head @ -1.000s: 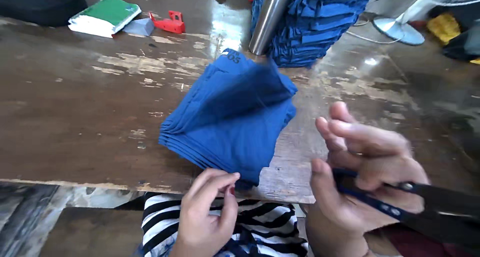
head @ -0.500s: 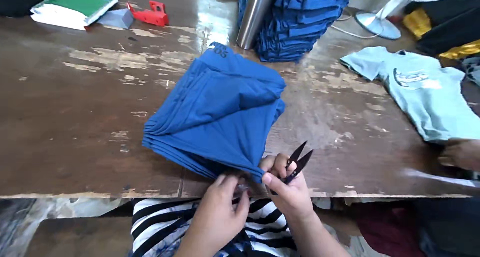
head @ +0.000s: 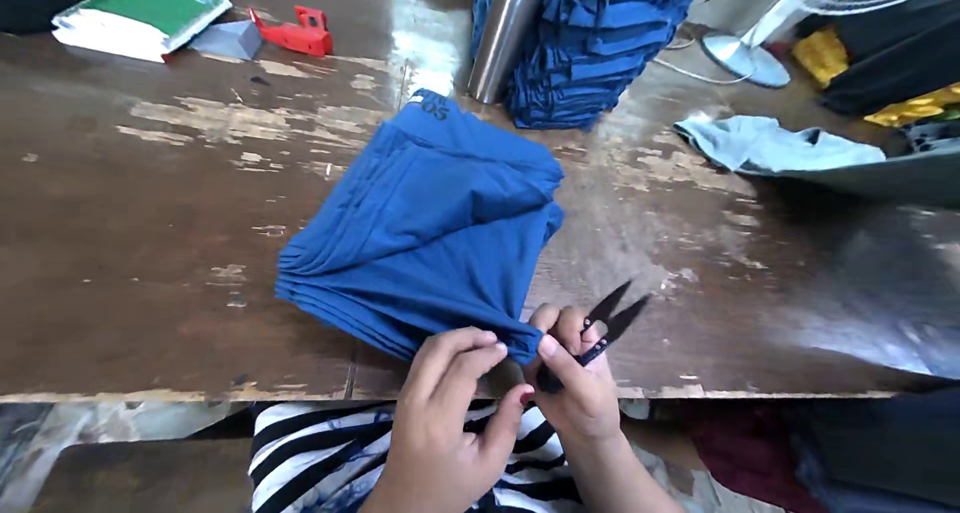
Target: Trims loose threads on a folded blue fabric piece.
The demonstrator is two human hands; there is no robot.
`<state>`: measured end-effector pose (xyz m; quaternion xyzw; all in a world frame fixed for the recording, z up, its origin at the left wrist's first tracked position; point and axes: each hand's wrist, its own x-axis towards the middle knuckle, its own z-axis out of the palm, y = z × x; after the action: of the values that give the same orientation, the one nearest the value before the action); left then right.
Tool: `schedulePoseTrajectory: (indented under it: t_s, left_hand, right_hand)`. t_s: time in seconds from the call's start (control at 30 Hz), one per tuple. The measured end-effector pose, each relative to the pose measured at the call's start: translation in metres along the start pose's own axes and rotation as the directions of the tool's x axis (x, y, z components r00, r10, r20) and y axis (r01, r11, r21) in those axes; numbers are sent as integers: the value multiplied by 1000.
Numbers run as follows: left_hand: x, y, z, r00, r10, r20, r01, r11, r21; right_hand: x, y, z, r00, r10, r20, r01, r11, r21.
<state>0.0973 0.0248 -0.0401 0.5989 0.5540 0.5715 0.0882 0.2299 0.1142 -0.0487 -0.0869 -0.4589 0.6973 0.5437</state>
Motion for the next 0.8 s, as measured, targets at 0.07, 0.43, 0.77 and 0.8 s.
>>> schedulePoseTrajectory:
  t_s: [0.07,0.43,0.77,0.8]
  left_hand:
    - [-2,1,1,996,-54,71,45,992,120]
    - [2,13,-19,994,-83,65,89,991,-101]
    - [-18,-28,-55,957,-189,-220,193,981,-3]
    - [-23,-29,-49,945,-216,-245,210,976,-50]
  right_hand:
    - [0,-4,0,999,-36,5,36,998,-43]
    - [9,4,-2,974,-43,224,151,858,-491]
    - [64,-46,25,800,-429,420,600,534,-596]
    - [72,-50,30,766,-444,465,642,561,-523]
